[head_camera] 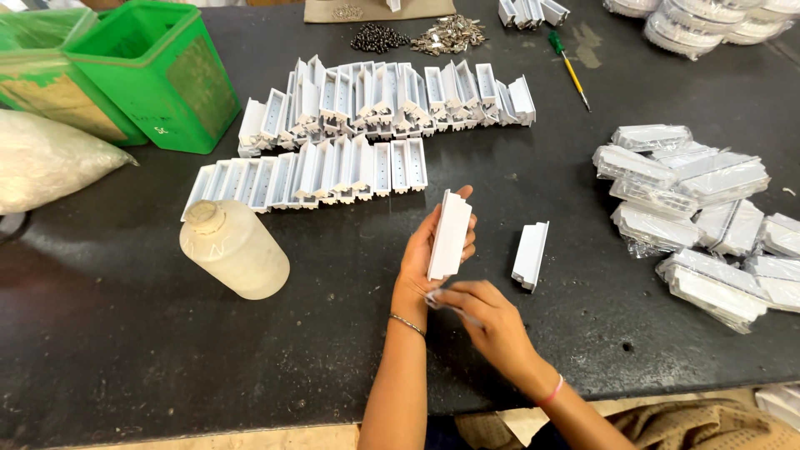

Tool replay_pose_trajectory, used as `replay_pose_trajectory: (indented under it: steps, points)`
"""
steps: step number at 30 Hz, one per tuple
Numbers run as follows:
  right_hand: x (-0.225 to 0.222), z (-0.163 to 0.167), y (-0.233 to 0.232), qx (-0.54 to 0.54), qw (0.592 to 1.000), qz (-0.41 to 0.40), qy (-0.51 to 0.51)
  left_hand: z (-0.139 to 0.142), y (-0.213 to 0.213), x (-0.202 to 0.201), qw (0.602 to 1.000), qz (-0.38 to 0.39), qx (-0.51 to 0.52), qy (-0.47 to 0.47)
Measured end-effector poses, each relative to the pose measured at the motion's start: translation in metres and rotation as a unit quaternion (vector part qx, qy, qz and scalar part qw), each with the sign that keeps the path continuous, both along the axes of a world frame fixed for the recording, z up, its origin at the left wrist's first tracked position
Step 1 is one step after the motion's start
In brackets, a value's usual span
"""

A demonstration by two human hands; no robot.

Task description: The person wipes white plastic channel pieces with a cloth, occasionally applying liquid from a bottle. They handle the pieces one at a time, wiping the interior and exterior surfaces, then place them back on the table. A second person is visible in the background performing a similar task.

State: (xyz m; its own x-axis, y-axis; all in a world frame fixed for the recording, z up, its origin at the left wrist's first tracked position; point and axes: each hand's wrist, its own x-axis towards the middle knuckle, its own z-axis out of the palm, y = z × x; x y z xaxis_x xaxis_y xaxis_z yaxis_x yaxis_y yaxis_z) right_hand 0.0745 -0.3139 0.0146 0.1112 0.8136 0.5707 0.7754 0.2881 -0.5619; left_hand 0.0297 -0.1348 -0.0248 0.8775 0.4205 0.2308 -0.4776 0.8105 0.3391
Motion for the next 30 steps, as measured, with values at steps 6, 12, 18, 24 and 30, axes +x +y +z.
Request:
replay_pose_trajectory:
  steps: [6, 12, 18, 24, 30]
  points:
    - [0.004, -0.020, -0.020, -0.033, 0.990, -0.048, 0.131, 0.004, 0.001, 0.000, 1.000, -0.003, -0.016, -0.007]
    - [0.017, -0.056, -0.016, -0.046, 0.931, -0.134, 0.337, -0.001, 0.004, 0.000, 0.991, 0.043, -0.048, 0.117]
    - [0.024, -0.076, -0.015, -0.046, 0.865, -0.127, 0.483, -0.029, 0.012, 0.014, 0.993, 0.021, -0.111, 0.041]
    - [0.029, -0.071, -0.012, -0.052, 0.852, -0.154, 0.497, -0.037, 0.016, 0.021, 0.983, 0.083, -0.040, 0.158]
    - [0.052, -0.025, 0.006, -0.002, 0.884, -0.179, 0.432, -0.035, 0.014, 0.018, 0.996, 0.039, -0.032, 0.078]
